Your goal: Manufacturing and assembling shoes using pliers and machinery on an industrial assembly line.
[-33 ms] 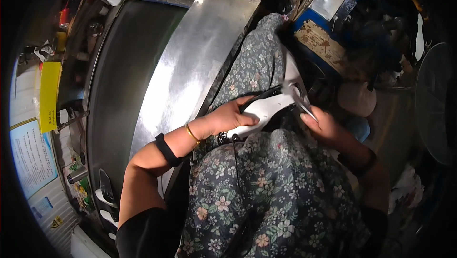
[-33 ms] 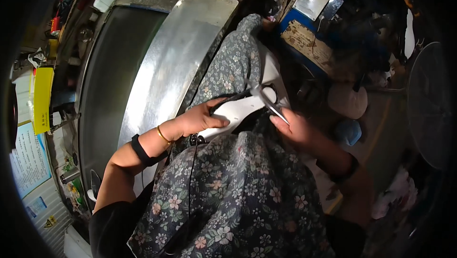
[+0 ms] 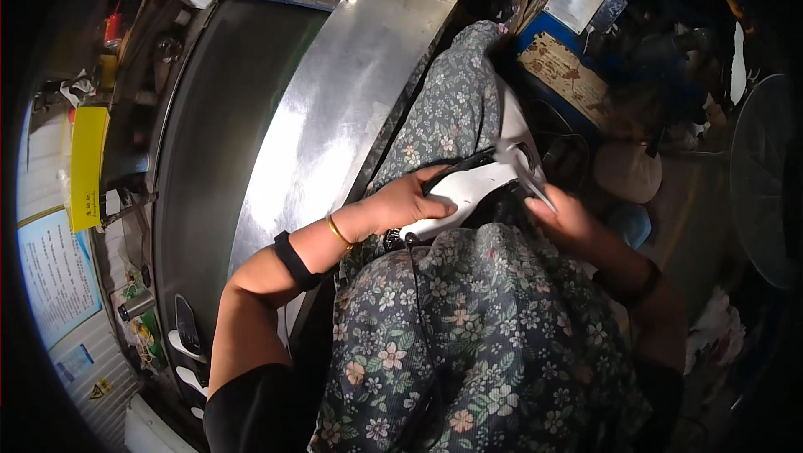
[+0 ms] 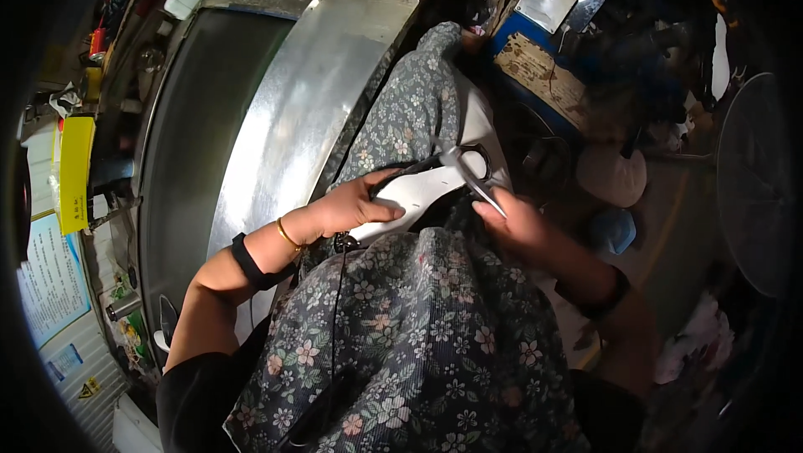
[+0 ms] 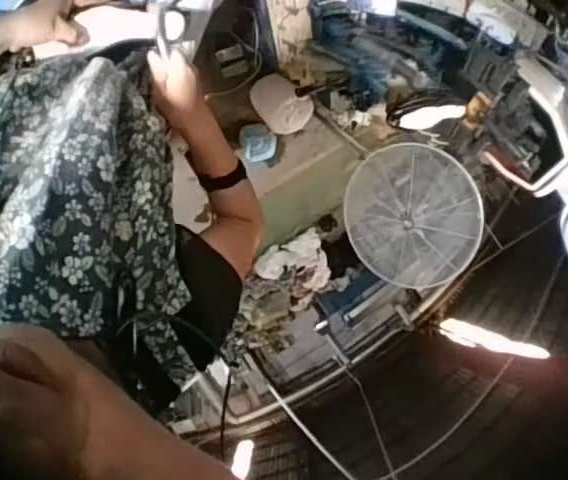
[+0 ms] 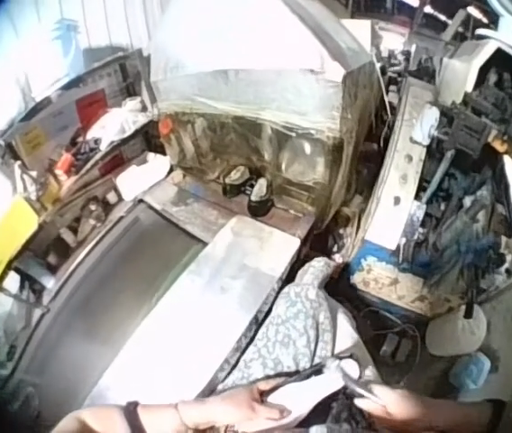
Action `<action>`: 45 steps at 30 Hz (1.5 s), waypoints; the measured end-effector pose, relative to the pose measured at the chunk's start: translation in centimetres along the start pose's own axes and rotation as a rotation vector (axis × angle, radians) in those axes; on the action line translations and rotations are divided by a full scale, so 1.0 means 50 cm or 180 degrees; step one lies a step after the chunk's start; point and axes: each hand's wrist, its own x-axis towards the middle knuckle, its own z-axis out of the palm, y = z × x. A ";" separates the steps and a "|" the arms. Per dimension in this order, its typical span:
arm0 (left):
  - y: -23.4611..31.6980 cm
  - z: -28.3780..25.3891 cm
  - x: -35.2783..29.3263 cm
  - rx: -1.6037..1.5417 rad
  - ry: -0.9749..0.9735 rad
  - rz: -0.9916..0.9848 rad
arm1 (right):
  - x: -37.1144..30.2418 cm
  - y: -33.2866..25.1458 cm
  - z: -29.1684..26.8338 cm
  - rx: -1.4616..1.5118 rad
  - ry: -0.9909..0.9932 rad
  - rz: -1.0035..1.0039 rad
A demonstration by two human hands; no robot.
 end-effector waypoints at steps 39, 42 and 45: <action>0.014 0.051 0.050 -0.0052 0.0007 -0.0154 | -0.026 -0.073 0.007 -0.0617 0.0041 -0.0432; 0.022 0.037 0.020 0.0317 -0.0187 -0.0138 | 0.011 -0.080 0.029 -0.0332 -0.0590 -0.0305; 0.008 0.022 -0.003 -0.0911 -0.0594 -0.0101 | 0.033 -0.089 0.046 -0.1345 -0.0476 -0.0110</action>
